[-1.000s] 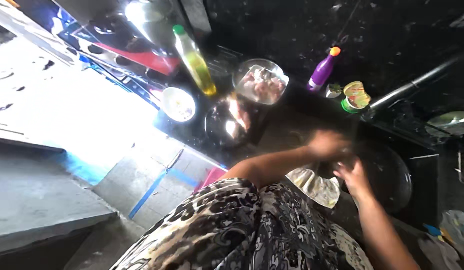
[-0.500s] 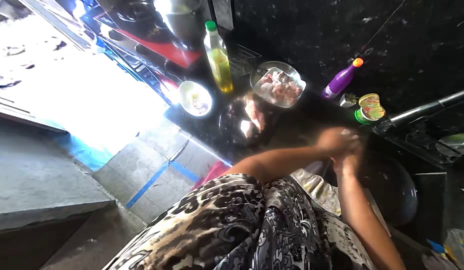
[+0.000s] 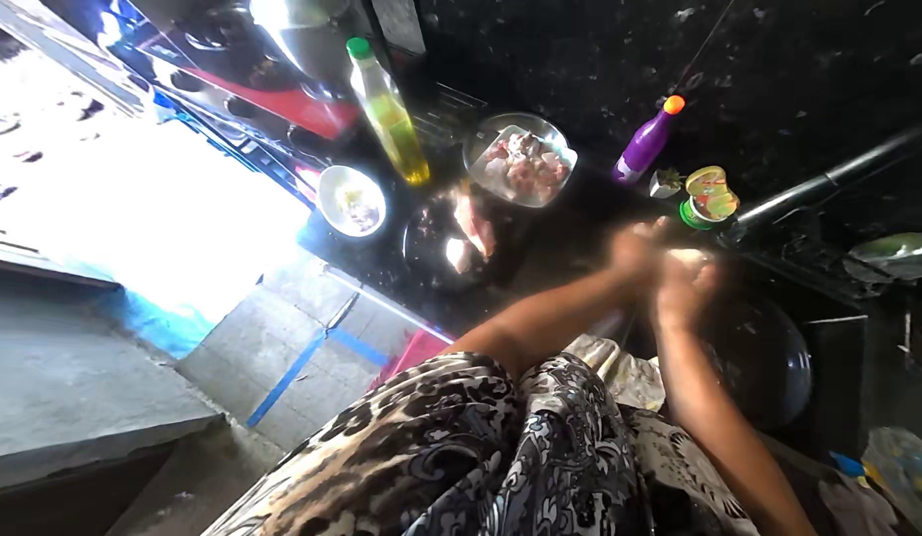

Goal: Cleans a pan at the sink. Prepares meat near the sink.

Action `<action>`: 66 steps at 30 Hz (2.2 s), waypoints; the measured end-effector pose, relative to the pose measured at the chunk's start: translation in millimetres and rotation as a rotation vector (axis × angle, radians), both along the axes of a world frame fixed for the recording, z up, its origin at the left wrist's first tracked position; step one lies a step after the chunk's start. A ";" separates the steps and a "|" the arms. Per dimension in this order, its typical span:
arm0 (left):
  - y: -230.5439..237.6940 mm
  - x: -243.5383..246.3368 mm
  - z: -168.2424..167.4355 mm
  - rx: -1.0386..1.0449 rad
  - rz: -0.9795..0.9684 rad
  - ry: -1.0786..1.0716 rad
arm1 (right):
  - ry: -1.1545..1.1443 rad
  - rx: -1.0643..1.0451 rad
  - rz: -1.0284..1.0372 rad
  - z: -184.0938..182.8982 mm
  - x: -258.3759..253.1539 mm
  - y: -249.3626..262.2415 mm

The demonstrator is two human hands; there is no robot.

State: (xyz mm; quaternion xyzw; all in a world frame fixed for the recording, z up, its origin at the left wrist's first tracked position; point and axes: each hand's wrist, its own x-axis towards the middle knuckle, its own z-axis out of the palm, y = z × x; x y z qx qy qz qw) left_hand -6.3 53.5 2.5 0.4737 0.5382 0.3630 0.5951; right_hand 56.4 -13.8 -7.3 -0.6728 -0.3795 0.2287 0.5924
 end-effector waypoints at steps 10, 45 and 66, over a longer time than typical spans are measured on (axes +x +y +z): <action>20.5 9.7 -50.7 -0.423 0.158 -0.410 | -0.376 0.157 0.266 -31.0 24.3 -16.4; -33.9 28.5 -50.1 0.043 -0.611 0.040 | -0.044 0.196 0.030 -26.5 71.9 -5.6; -1.9 -103.7 -73.3 0.185 -0.213 0.486 | -0.523 -1.214 0.446 -41.7 203.8 -192.4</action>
